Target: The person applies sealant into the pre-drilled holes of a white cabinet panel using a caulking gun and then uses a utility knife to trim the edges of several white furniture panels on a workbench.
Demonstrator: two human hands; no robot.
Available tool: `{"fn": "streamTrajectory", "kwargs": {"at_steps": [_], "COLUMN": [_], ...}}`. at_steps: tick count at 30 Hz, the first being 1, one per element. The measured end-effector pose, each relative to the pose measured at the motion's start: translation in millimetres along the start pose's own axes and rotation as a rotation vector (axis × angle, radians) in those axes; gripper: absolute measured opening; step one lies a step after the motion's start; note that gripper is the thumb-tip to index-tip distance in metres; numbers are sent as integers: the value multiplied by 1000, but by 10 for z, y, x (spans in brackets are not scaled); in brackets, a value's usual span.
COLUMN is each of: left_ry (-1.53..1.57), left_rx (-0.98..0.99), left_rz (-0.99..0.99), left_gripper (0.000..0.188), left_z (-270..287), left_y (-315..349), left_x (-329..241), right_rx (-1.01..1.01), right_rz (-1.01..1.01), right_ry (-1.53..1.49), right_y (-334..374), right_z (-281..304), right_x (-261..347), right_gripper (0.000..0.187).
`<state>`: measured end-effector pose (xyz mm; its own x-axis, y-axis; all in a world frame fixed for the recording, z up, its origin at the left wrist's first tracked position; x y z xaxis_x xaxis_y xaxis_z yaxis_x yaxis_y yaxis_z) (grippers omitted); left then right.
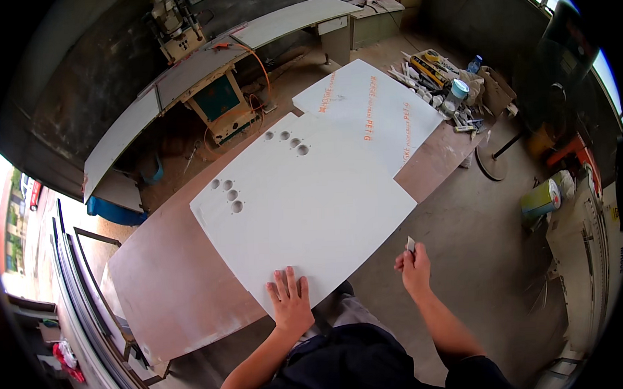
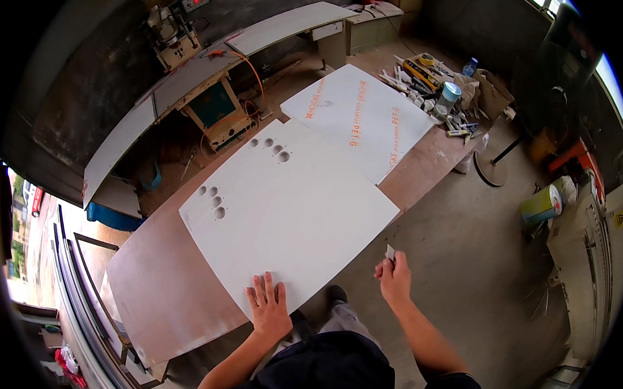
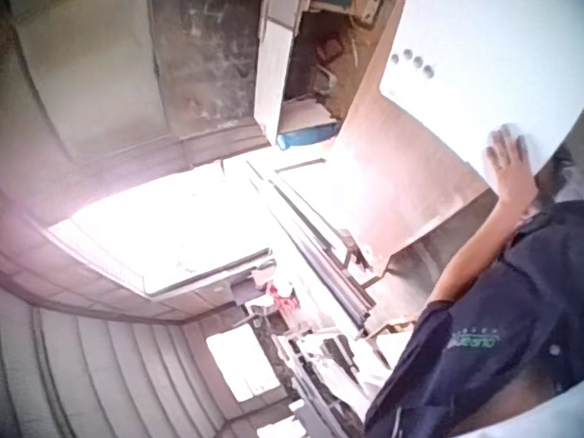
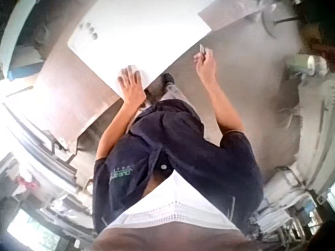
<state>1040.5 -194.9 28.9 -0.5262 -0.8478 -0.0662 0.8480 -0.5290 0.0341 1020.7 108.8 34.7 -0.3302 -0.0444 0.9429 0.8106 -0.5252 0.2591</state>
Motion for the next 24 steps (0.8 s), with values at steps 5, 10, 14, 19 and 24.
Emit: {"fn": "streamTrajectory", "kwargs": {"at_steps": [5, 10, 14, 19, 24], "left_ry": [-37, 5, 43, 64, 38], "left_rx": [15, -18, -65, -67, -88], "left_rz": [57, 133, 154, 152, 145], "left_gripper": [59, 57, 58, 58, 58], "left_z": [-3, 40, 43, 53, 29], "left_y": [-37, -113, -108, -137, -107], "left_x": [-85, -192, -196, -209, -195], "right_rx": [-37, 57, -119, -237, -56], "right_rz": [609, 730, 667, 454, 591], "right_ry": [552, 702, 743, 718, 588], "right_y": [-326, -403, -932, -1488, -1025], "right_z": [-342, -483, -103, 411, 226], "right_x": [303, 256, 223, 258, 280], "right_gripper": [6, 13, 9, 6, 6]}}
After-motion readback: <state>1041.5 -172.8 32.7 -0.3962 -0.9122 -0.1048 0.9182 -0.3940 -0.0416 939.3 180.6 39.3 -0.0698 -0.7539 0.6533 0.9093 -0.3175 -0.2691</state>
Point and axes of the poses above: each hand's wrist, its own y-axis away from the middle knuckle, its own z-axis out of the back of the hand, x = y × z, the point moved 1 cm from there along -y, towards the middle knuckle, and after that the axes turned 10 degrees about -z, right-handed, at the moved point
